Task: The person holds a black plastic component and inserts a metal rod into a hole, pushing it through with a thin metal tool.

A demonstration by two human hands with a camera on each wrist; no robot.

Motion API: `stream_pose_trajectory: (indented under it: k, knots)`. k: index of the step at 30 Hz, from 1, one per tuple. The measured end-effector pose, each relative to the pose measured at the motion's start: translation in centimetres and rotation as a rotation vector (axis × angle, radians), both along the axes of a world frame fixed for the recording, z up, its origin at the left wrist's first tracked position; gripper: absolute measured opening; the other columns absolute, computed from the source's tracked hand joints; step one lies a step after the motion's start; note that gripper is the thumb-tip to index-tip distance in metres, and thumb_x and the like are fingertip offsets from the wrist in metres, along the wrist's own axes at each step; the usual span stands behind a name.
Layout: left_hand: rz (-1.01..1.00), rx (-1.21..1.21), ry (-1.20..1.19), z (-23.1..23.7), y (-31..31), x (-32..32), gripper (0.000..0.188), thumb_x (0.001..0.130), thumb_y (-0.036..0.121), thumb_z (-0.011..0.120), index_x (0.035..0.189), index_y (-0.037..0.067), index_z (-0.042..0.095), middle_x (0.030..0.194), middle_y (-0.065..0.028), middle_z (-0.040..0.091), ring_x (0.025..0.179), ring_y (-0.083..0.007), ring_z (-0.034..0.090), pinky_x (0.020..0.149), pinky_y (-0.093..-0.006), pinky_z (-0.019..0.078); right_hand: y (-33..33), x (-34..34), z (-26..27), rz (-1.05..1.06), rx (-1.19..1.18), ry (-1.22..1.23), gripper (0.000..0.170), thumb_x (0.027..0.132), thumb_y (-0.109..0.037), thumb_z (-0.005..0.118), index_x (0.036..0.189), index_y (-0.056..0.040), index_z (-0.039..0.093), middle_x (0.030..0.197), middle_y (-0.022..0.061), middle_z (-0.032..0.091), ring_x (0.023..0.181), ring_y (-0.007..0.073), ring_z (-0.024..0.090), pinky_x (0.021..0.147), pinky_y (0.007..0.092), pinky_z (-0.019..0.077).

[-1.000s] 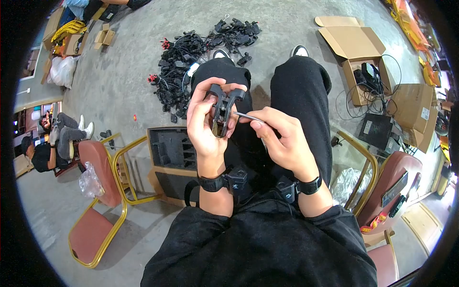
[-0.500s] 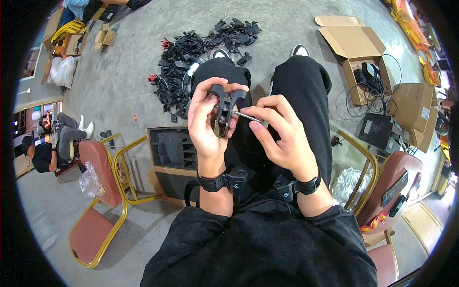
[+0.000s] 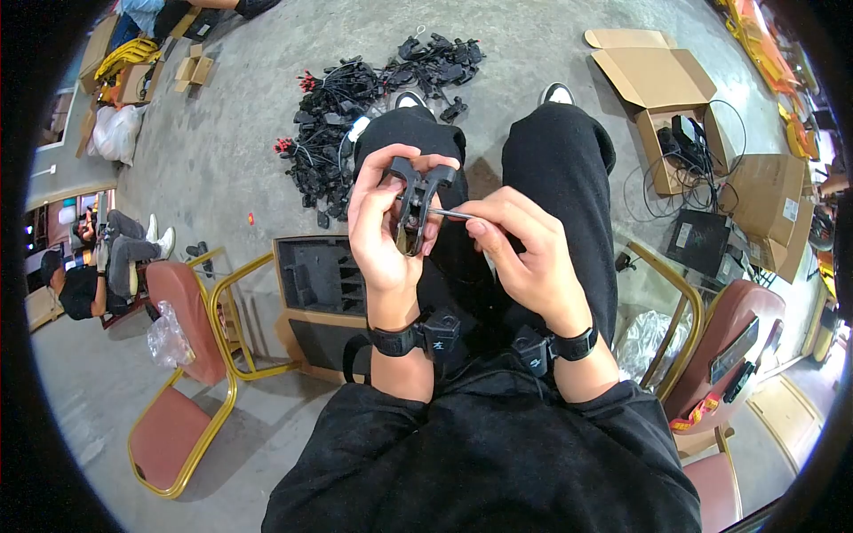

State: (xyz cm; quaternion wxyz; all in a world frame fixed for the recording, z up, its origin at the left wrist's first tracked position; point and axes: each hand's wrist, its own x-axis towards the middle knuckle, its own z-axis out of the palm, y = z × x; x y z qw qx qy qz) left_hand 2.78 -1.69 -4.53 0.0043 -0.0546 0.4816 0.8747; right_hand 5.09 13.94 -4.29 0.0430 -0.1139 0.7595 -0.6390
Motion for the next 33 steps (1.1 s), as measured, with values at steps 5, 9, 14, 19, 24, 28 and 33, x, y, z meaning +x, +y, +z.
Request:
stream_pose_trajectory:
  k: [5, 9, 14, 19, 24, 28, 33]
  knots:
    - [-0.016, -0.002, -0.007, -0.1, 0.0, 0.0, 0.032, 0.086, 0.016, 0.036, 0.11, -0.001, 0.049, 0.1, -0.0293, 0.061, 0.043, -0.0117, 0.047, 0.034, -0.0203, 0.0357, -0.4, -0.2, 0.0, -0.089, 0.046, 0.22, 0.014, 0.084, -0.007, 0.063, 0.098, -0.006, 0.066, 0.09, 0.009, 0.056, 0.081, 0.0219, 0.061, 0.07, 0.0308, 0.0497]
    - [-0.007, -0.011, -0.018, 0.1, 0.1, 0.0, 0.031, 0.087, 0.016, 0.036, 0.109, 0.0, 0.049, 0.099, -0.028, 0.062, 0.041, -0.0113, 0.048, 0.034, -0.02, 0.0354, -0.4, -0.3, -0.2, -0.079, 0.017, 0.222, 0.013, 0.083, -0.005, 0.064, 0.096, -0.0049, 0.065, 0.094, 0.0098, 0.055, 0.086, 0.0215, 0.061, 0.073, 0.0315, 0.0499]
    - [0.0, -0.002, -0.001, -0.2, -0.1, 0.0, 0.033, 0.086, 0.016, 0.037, 0.111, -0.002, 0.049, 0.102, -0.0298, 0.059, 0.044, -0.0128, 0.046, 0.033, -0.0207, 0.035, 0.2, 0.0, 0.6, 0.129, -0.295, -0.483, 0.015, 0.092, -0.013, 0.056, 0.101, -0.004, 0.063, 0.074, 0.0044, 0.061, 0.06, 0.0098, 0.061, 0.051, 0.0226, 0.0476]
    - [0.017, 0.01, 0.004, -0.1, 0.0, 0.0, 0.031, 0.087, 0.016, 0.036, 0.109, -0.001, 0.049, 0.098, -0.0291, 0.062, 0.042, -0.0117, 0.049, 0.035, -0.0198, 0.0359, -0.2, 0.2, -0.3, 0.055, -0.34, -0.424, 0.016, 0.094, -0.015, 0.054, 0.102, -0.0034, 0.062, 0.071, 0.0033, 0.06, 0.054, 0.0081, 0.058, 0.047, 0.0211, 0.0451]
    - [0.01, -0.009, -0.011, 0.1, 0.1, 0.0, 0.031, 0.086, 0.016, 0.035, 0.109, -0.001, 0.049, 0.098, -0.0288, 0.062, 0.041, -0.0112, 0.047, 0.035, -0.0199, 0.0361, -0.1, 0.0, -0.3, 0.04, -0.132, 0.006, 0.014, 0.088, -0.009, 0.061, 0.098, -0.0017, 0.063, 0.086, 0.0094, 0.058, 0.077, 0.0194, 0.06, 0.066, 0.0291, 0.0477]
    - [-0.021, -0.037, -0.016, 0.2, 0.1, 0.0, 0.033, 0.085, 0.016, 0.037, 0.11, -0.001, 0.049, 0.099, -0.03, 0.059, 0.043, -0.0114, 0.045, 0.034, -0.02, 0.0354, -0.2, -0.1, -0.6, 0.006, -0.072, 0.114, 0.014, 0.086, -0.009, 0.062, 0.099, -0.0024, 0.064, 0.086, 0.0099, 0.057, 0.08, 0.0219, 0.059, 0.07, 0.0304, 0.0475]
    - [-0.021, -0.034, -0.004, 0.1, 0.1, 0.0, 0.031, 0.086, 0.017, 0.035, 0.108, 0.0, 0.05, 0.097, -0.0279, 0.063, 0.041, -0.0097, 0.046, 0.036, -0.0198, 0.0363, -0.3, 0.0, -0.4, -0.021, -0.01, 0.15, 0.013, 0.085, -0.007, 0.063, 0.097, -0.0027, 0.065, 0.086, 0.0097, 0.057, 0.079, 0.023, 0.058, 0.069, 0.0312, 0.0473]
